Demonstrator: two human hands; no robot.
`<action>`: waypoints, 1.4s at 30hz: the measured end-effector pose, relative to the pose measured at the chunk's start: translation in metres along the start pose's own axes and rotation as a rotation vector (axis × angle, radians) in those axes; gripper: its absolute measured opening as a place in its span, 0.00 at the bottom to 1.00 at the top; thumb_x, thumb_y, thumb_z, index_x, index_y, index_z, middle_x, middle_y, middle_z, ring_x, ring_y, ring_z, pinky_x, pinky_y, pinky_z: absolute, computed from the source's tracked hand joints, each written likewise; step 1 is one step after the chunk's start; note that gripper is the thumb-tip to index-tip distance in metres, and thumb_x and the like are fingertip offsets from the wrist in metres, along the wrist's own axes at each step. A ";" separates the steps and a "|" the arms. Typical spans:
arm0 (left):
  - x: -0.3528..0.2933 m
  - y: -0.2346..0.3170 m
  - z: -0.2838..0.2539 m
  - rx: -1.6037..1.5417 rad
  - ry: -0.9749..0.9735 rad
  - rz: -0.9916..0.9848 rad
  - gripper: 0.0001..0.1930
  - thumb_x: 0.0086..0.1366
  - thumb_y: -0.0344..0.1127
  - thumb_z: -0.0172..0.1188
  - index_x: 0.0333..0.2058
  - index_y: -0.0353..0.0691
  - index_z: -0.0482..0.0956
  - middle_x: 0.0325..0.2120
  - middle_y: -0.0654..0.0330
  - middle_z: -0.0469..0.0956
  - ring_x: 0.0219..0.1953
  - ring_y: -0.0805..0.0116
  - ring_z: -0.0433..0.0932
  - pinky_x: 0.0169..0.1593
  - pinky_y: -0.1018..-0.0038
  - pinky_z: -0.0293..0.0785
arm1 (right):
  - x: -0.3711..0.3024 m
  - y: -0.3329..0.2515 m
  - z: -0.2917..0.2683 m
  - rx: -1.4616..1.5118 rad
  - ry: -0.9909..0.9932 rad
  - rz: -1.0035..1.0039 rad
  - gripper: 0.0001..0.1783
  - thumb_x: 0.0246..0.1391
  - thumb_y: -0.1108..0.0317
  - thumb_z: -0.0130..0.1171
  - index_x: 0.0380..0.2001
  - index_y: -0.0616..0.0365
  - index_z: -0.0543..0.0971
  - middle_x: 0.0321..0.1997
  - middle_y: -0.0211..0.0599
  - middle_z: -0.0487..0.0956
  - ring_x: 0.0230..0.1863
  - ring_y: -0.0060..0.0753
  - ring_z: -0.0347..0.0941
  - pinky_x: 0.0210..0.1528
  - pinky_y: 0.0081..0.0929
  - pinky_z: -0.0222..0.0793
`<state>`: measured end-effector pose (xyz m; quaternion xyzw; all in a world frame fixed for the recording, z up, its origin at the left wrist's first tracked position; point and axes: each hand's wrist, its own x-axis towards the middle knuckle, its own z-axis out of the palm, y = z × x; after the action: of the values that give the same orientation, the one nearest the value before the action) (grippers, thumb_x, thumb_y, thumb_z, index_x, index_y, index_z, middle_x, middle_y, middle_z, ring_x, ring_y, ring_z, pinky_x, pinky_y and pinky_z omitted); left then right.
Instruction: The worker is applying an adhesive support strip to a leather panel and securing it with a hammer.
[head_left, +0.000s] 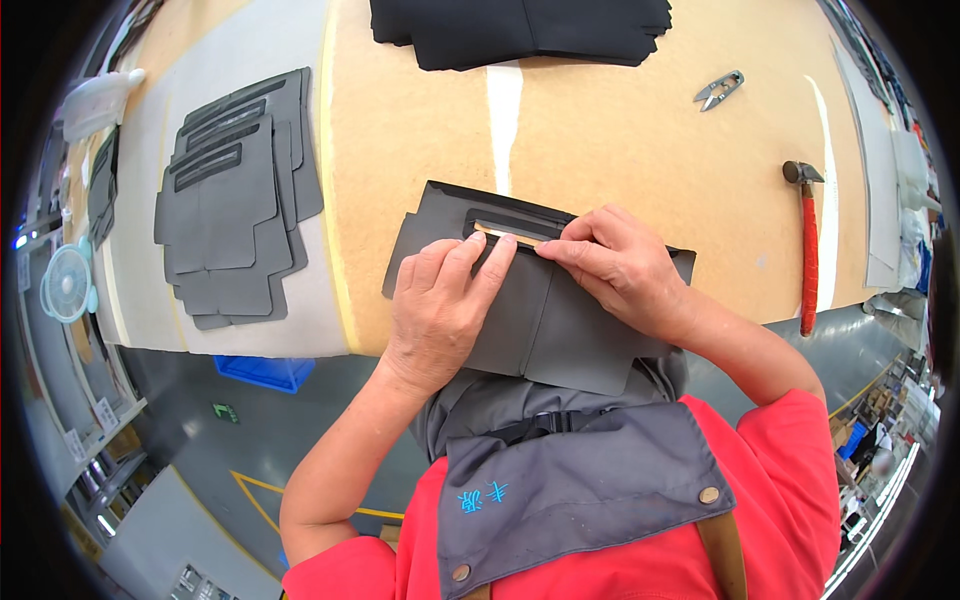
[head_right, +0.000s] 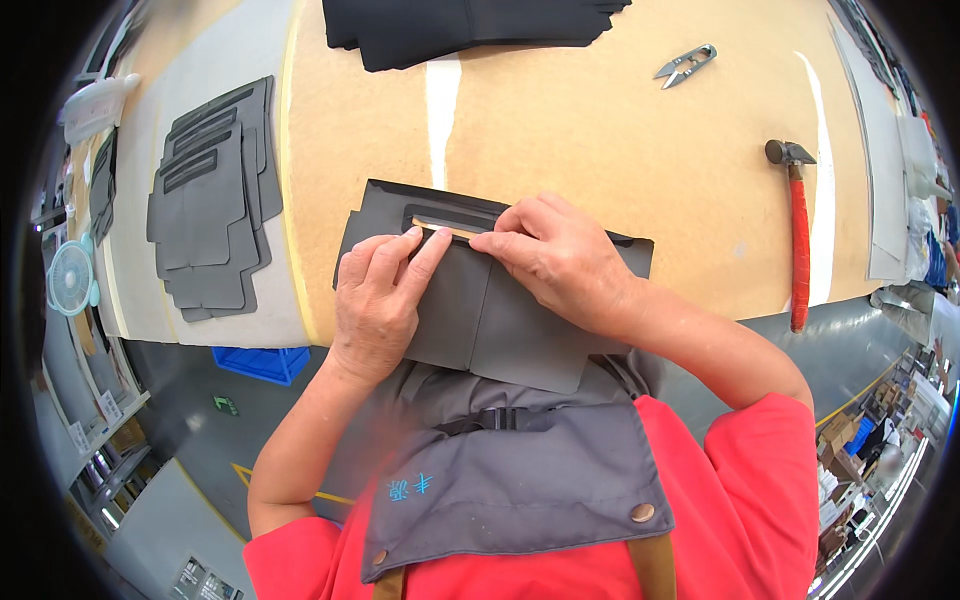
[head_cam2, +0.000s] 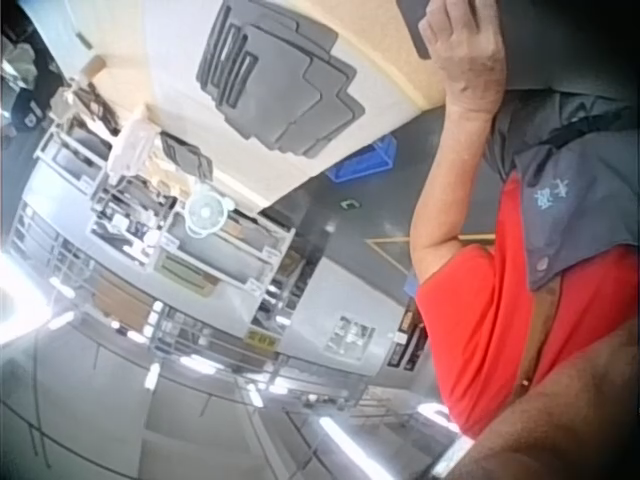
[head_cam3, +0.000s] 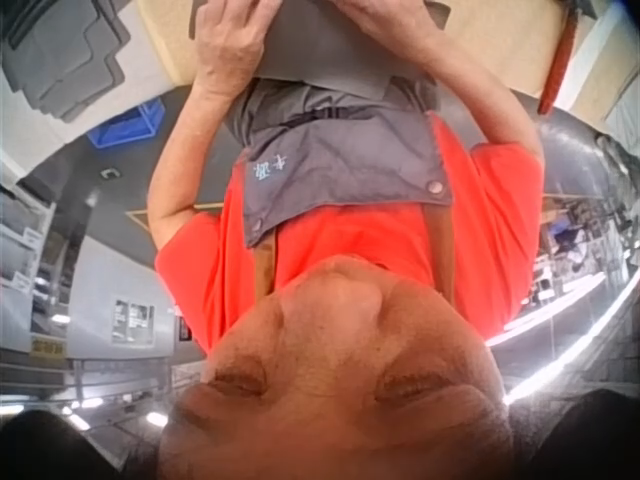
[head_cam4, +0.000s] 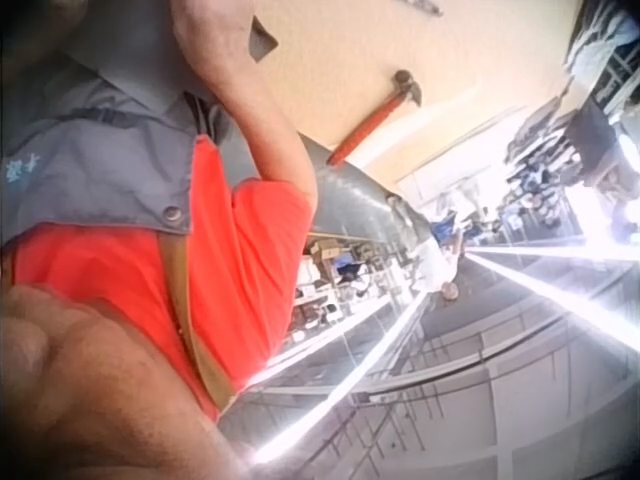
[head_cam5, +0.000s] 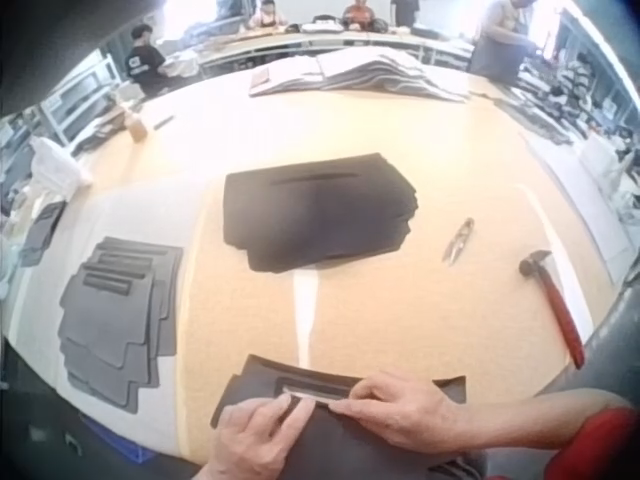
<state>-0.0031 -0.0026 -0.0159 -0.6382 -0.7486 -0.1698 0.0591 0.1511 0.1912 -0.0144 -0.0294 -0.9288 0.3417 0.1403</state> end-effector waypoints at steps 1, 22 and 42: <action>-0.001 0.000 0.000 -0.001 -0.002 0.001 0.25 0.54 0.24 0.61 0.54 0.39 0.82 0.45 0.61 0.77 0.45 0.64 0.76 0.48 0.68 0.73 | -0.001 0.000 0.000 -0.034 -0.004 -0.027 0.17 0.48 0.75 0.66 0.44 0.58 0.84 0.38 0.34 0.78 0.37 0.38 0.74 0.39 0.32 0.73; 0.000 0.028 -0.005 -0.074 -0.073 -0.042 0.25 0.59 0.27 0.59 0.57 0.37 0.79 0.52 0.55 0.75 0.56 0.59 0.75 0.59 0.65 0.73 | -0.013 0.002 -0.008 -0.231 -0.005 -0.222 0.18 0.46 0.77 0.64 0.44 0.60 0.82 0.39 0.37 0.78 0.38 0.38 0.76 0.39 0.32 0.75; 0.002 0.042 -0.004 -0.080 -0.095 0.005 0.26 0.57 0.26 0.60 0.57 0.38 0.79 0.52 0.53 0.75 0.57 0.58 0.75 0.60 0.66 0.76 | -0.024 0.007 -0.008 -0.210 0.015 -0.262 0.22 0.43 0.75 0.62 0.46 0.65 0.81 0.40 0.38 0.77 0.37 0.37 0.75 0.41 0.32 0.76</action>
<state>0.0371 0.0032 -0.0037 -0.6494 -0.7415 -0.1687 -0.0015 0.1760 0.1979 -0.0192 0.0746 -0.9542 0.2213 0.1869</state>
